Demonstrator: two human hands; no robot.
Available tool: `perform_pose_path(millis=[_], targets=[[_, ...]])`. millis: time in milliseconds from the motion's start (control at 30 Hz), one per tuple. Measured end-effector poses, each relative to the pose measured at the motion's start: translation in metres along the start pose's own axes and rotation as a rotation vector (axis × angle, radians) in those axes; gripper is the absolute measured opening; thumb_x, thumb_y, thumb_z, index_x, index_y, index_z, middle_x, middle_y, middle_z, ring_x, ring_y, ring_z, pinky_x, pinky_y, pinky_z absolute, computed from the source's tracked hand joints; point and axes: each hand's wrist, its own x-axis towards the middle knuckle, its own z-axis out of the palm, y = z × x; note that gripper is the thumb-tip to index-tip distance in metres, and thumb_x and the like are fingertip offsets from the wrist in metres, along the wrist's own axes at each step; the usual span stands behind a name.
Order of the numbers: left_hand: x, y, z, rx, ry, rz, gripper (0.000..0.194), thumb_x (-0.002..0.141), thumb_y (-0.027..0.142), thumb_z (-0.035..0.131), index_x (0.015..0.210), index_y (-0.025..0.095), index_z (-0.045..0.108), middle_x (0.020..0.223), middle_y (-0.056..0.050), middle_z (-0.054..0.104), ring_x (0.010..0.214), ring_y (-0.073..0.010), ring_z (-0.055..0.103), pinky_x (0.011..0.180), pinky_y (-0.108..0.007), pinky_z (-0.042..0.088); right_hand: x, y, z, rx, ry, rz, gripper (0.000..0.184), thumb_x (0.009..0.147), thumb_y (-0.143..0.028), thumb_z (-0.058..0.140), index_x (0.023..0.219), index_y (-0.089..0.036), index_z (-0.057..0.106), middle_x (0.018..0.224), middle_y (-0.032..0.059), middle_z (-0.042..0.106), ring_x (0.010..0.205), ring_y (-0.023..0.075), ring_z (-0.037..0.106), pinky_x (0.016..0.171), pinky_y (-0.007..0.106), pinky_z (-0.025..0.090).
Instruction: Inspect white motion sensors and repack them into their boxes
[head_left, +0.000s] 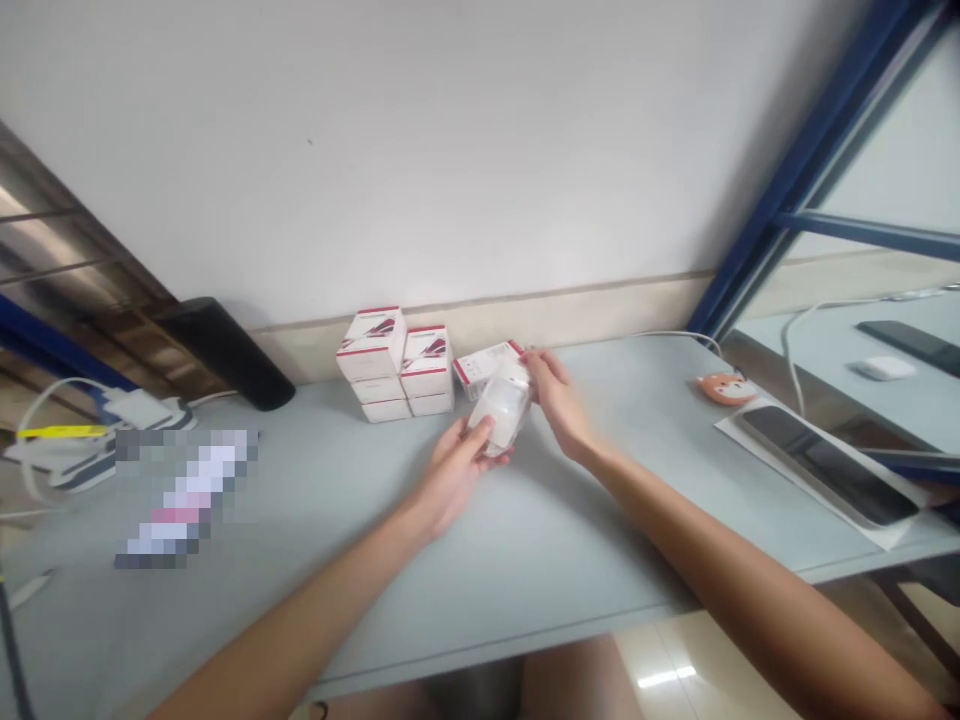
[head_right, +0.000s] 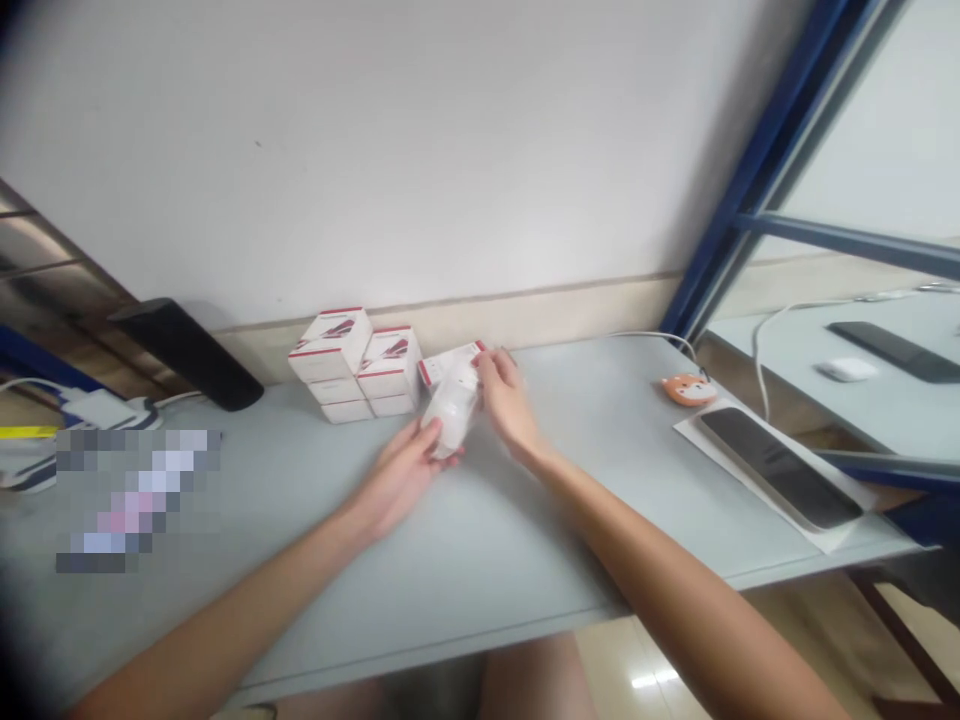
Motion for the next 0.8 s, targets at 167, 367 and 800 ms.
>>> perform_pose_path(millis=[167,367,800], targets=[[0.008,0.005,-0.009,-0.135,-0.035,-0.047,0.032,0.096,0.036,0.075,0.124,0.020,0.075,0.131,-0.011,0.073,0.101,-0.0203,0.073,0.092,-0.035,0.058,-0.006,-0.005,-0.005,-0.328,-0.216,-0.298,0.019,0.100,-0.041,0.060,0.099,-0.024,0.066,0.092,0.0007,0.068,0.081,0.0160,0.058,0.068,0.026,0.046],[0.007,0.010,-0.016,-0.111,-0.108,-0.162,0.038,0.094,0.035,0.076,0.125,0.014,0.074,0.118,-0.015,0.078,0.093,-0.0243,0.076,0.088,-0.035,0.060,-0.002,-0.004,-0.011,-0.417,-0.325,-0.244,0.036,0.095,-0.043,0.068,0.071,-0.021,0.053,0.066,-0.0036,0.053,0.062,0.0120,0.045,0.058,0.025,0.034],[0.004,0.014,-0.021,-0.064,-0.396,-0.224,0.044,0.098,0.043,0.071,0.131,0.015,0.070,0.139,-0.020,0.069,0.114,-0.0346,0.076,0.109,-0.048,0.053,0.009,-0.013,-0.020,-0.332,0.056,-0.425,0.028,0.100,-0.047,0.064,0.086,-0.023,0.064,0.063,-0.0037,0.058,0.057,0.0133,0.051,0.056,0.026,0.041]])
